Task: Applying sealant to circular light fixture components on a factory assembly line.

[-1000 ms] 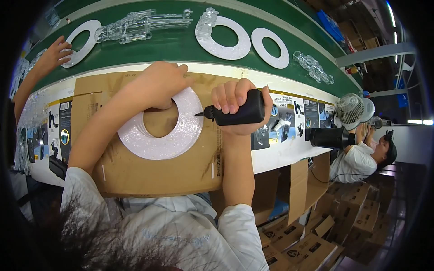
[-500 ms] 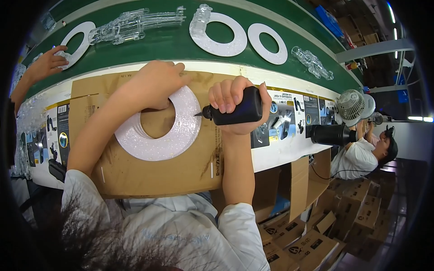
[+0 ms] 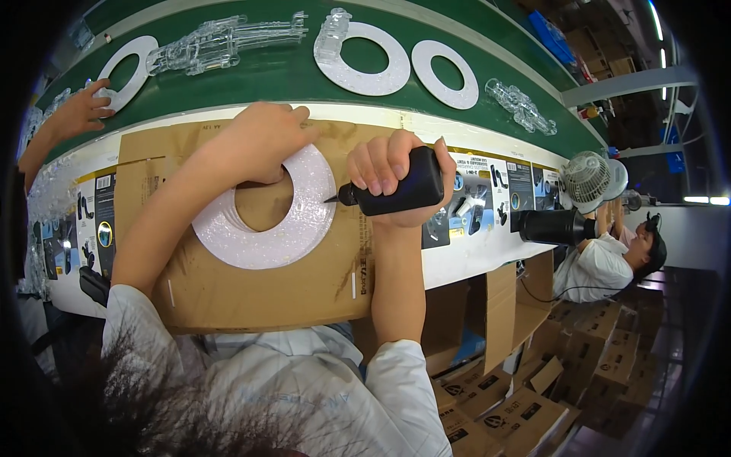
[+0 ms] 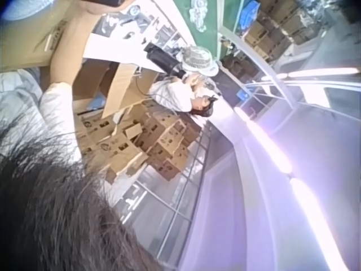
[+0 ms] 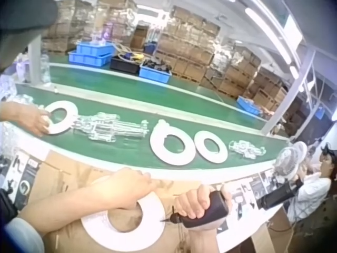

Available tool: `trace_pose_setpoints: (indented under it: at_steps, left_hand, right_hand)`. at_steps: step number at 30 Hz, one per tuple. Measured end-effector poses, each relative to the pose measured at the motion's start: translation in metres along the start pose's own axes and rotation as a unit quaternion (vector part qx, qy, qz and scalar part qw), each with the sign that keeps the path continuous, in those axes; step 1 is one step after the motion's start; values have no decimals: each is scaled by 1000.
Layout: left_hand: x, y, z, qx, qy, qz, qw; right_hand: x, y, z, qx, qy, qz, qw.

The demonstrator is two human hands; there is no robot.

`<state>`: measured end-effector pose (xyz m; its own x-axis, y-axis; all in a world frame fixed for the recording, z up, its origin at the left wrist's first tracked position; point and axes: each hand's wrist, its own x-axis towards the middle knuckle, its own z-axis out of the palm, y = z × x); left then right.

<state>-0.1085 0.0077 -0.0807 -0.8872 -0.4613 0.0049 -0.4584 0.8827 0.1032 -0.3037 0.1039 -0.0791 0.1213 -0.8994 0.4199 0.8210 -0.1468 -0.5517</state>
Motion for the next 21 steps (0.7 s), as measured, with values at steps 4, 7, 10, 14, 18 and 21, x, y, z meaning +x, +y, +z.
trace_pose_setpoints:
  at_steps: [4, 7, 10, 14, 18, 21]
  left_hand:
    - [1, 2, -2, -1, 9, 5, 1000]
    - [1, 2, -2, 2, 8, 10, 1000]
    - [0, 1, 0, 13, 14, 9, 1000]
    - [3, 2, 0, 15, 12, 8, 1000]
    - [1, 2, -1, 14, 4, 2, 1000]
    - [3, 3, 0, 13, 13, 10, 1000]
  right_hand:
    - [-1, 0, 5, -20, -8, 18, 1000]
    - [-1, 2, 6, -17, 13, 37, 999]
    - [-1, 3, 5, -7, 24, 46, 999]
    - [-2, 2, 5, -9, 33, 50, 998]
    - [-1, 3, 5, -7, 32, 54, 998]
    - [-2, 3, 3, -16, 41, 59, 997]
